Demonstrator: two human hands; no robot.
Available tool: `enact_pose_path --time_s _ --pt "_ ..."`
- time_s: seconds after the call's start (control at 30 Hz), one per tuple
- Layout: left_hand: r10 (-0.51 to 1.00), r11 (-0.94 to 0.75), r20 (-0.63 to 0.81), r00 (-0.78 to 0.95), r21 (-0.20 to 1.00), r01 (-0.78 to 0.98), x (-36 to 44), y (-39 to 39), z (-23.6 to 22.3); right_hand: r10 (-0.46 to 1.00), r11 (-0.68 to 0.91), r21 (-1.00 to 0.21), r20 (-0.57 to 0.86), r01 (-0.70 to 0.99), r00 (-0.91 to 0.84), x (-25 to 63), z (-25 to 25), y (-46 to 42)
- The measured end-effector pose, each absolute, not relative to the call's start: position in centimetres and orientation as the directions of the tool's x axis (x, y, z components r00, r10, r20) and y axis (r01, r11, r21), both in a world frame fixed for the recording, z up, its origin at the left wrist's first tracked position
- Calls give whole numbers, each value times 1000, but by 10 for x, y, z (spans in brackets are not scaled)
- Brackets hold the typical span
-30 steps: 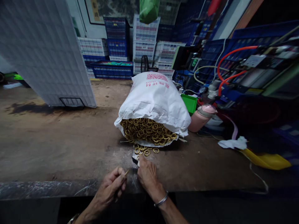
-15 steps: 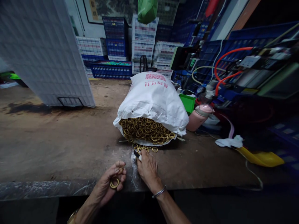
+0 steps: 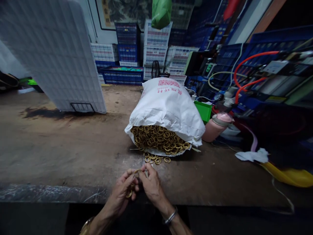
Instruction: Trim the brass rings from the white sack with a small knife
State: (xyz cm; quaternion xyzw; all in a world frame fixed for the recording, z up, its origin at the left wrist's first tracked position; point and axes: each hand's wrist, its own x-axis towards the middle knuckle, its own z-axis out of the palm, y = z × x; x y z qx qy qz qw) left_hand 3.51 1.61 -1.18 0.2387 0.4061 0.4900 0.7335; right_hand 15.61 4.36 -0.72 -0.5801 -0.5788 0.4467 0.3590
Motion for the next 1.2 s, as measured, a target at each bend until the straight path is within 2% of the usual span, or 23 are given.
enact_pose_path --time_s 0.13,0.23,0.33,0.4,0.47,0.53,0.6,0.7,0.83,0.9,1.0,1.1,1.2 --pt "937 346 -324 131 815 -464 33 17 -12 969 -161 -966 -194 203 -151 150 -4 40" --pt "954 296 -295 55 894 -337 31 18 -9 971 -112 -953 -166 283 -175 151 -2 40" --pt "990 138 -143 -8 970 -199 30 18 -4 977 -52 -927 -124 371 -172 153 0 40" --pt "995 94 -96 -3 982 -166 29 18 -3 978 -53 -920 -126 388 -166 152 1 41" --pt "983 185 -178 50 963 -196 29 18 -5 976 -72 -920 -144 385 -162 152 1 41" --pt "944 325 -296 144 905 -273 28 17 -8 976 -82 -922 -151 378 -156 151 1 41" --pt "907 417 -355 227 834 -361 27 16 -11 976 -91 -925 -157 369 -153 150 1 41" --pt "897 438 -348 274 785 -437 26 15 -12 968 -133 -936 -193 327 -160 150 -2 42" --pt "906 419 -337 258 802 -425 26 15 -11 969 -133 -936 -191 326 -155 153 -5 44" --pt "908 416 -344 239 810 -414 27 15 -10 984 -60 -897 -127 438 -126 156 -5 43" --pt "917 398 -347 198 835 -379 27 16 -8 983 83 -749 -47 657 -177 160 -6 38" --pt "928 371 -337 158 874 -315 27 16 -7 953 189 -617 -73 764 -294 161 -5 33" --pt "933 360 -338 125 895 -263 28 17 -6 935 233 -531 -107 815 -337 160 -2 31"
